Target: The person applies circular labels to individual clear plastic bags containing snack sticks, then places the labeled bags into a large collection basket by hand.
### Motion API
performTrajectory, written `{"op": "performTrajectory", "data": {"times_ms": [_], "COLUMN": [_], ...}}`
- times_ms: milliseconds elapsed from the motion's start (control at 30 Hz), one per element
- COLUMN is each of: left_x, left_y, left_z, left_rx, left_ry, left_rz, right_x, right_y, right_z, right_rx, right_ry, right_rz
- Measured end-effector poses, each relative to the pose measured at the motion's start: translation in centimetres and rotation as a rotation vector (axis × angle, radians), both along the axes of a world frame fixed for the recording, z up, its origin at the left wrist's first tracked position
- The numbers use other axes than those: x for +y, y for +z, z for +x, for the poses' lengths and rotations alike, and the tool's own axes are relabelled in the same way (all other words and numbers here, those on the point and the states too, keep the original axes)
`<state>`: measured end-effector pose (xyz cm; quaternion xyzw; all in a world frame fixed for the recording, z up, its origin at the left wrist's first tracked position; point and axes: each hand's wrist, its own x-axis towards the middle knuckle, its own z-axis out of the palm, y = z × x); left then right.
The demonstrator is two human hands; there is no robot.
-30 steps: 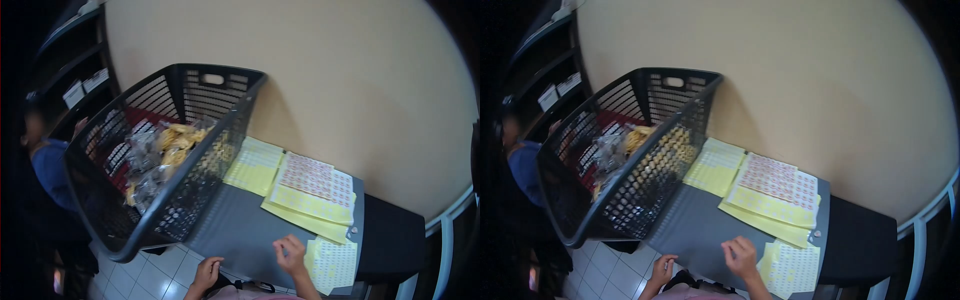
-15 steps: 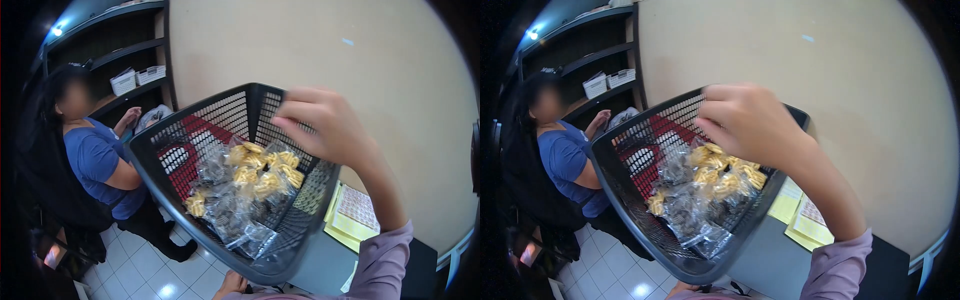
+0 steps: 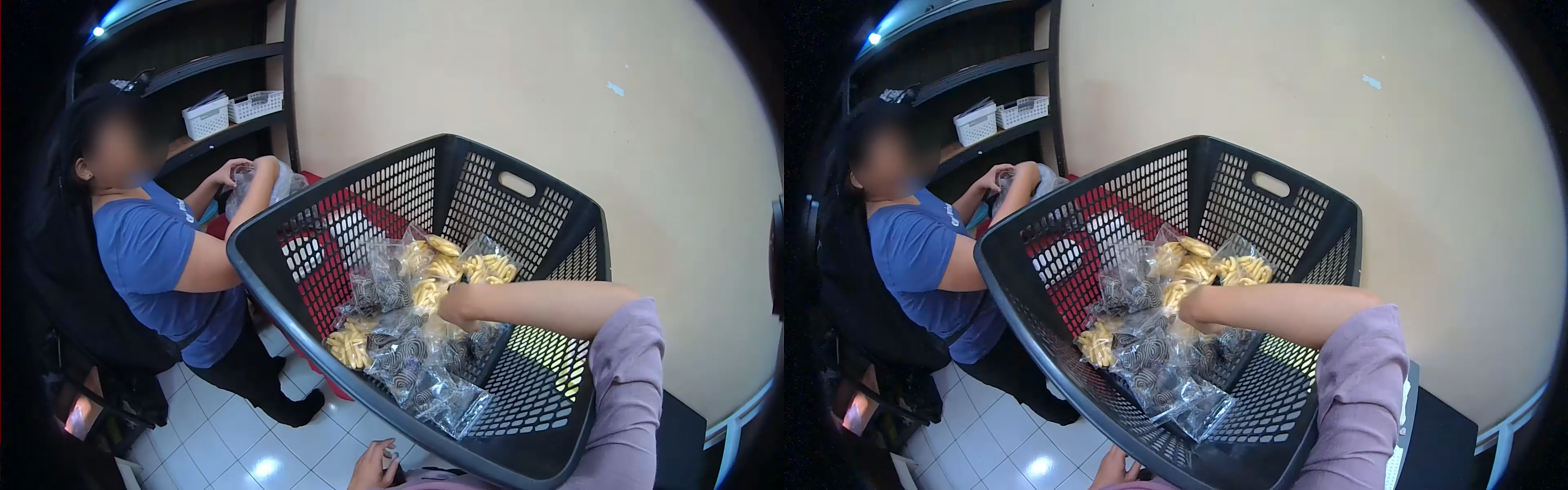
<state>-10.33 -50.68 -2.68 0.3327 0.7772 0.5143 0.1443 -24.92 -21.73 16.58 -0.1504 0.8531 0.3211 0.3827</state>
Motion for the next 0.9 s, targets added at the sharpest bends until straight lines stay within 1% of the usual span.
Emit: {"op": "performTrajectory", "data": {"times_ms": [67,100,167,200,233,267,300,333,400,433,500,533,600,733,800,833,867,900], "left_x": [0.1,0.2,0.4,0.6,0.7,0.8,0.9,1.1,1.3,1.1,0.9,0.8,0.7,1.1,1.4,1.5,1.6,1.6], "left_y": [-1.0,-1.1,-1.4,-1.6,-1.7,-1.9,-2.0,-2.2,-2.4,-2.5,-2.7,-2.8,-3.1,-3.2,-3.1,-3.1,-3.1,-3.0], "left_z": [-0.7,-0.8,-0.4,-0.3,-0.3,-0.2,-0.3,-0.4,-0.5,-0.4,-0.2,-0.1,-0.1,-0.8,-1.0,-1.1,-1.2,-1.3], "left_rx": [-0.001,-0.019,-0.058,-0.075,-0.092,-0.106,-0.119,-0.132,-0.156,-0.172,-0.201,-0.213,-0.234,-0.253,-0.263,-0.268,-0.274,-0.280], "left_ry": [-0.039,-0.053,-0.080,-0.091,-0.100,-0.109,-0.117,-0.125,-0.143,-0.150,-0.163,-0.170,-0.185,-0.220,-0.235,-0.242,-0.248,-0.254], "left_rz": [-0.049,-0.046,-0.041,-0.036,-0.031,-0.026,-0.020,-0.012,-0.002,-0.002,0.000,0.004,0.008,0.032,0.047,0.052,0.056,0.058], "right_x": [2.0,2.6,3.6,3.8,4.6,5.4,5.5,5.9,6.3,6.4,6.6,6.7,6.6,5.8,5.4,5.9,6.7,6.5], "right_y": [-1.6,-1.8,-2.2,-2.9,-4.4,-6.4,-6.8,-7.1,-7.3,-7.6,-7.8,-7.7,-7.2,-6.2,-5.0,-5.3,-6.2,-5.7], "right_z": [0.7,0.7,0.6,-0.2,-0.6,-0.8,-0.7,-0.4,0.2,0.0,-0.8,-0.4,1.1,1.1,0.5,-0.1,-0.9,-1.3], "right_rx": [-0.078,-0.087,-0.057,-0.147,-0.155,-0.147,-0.137,-0.140,-0.070,-0.077,-0.222,-0.225,-0.045,-0.045,-0.109,-0.105,-0.047,0.010], "right_ry": [-0.070,-0.079,-0.018,-0.064,-0.068,-0.156,-0.244,-0.247,-0.246,-0.248,-0.171,-0.172,-0.095,-0.164,-0.090,-0.091,-0.182,-0.273], "right_rz": [0.016,0.015,-0.037,-0.002,0.000,-0.013,-0.025,-0.021,-0.156,-0.160,-0.096,-0.097,-0.096,-0.140,-0.139,-0.137,-0.170,-0.206]}}
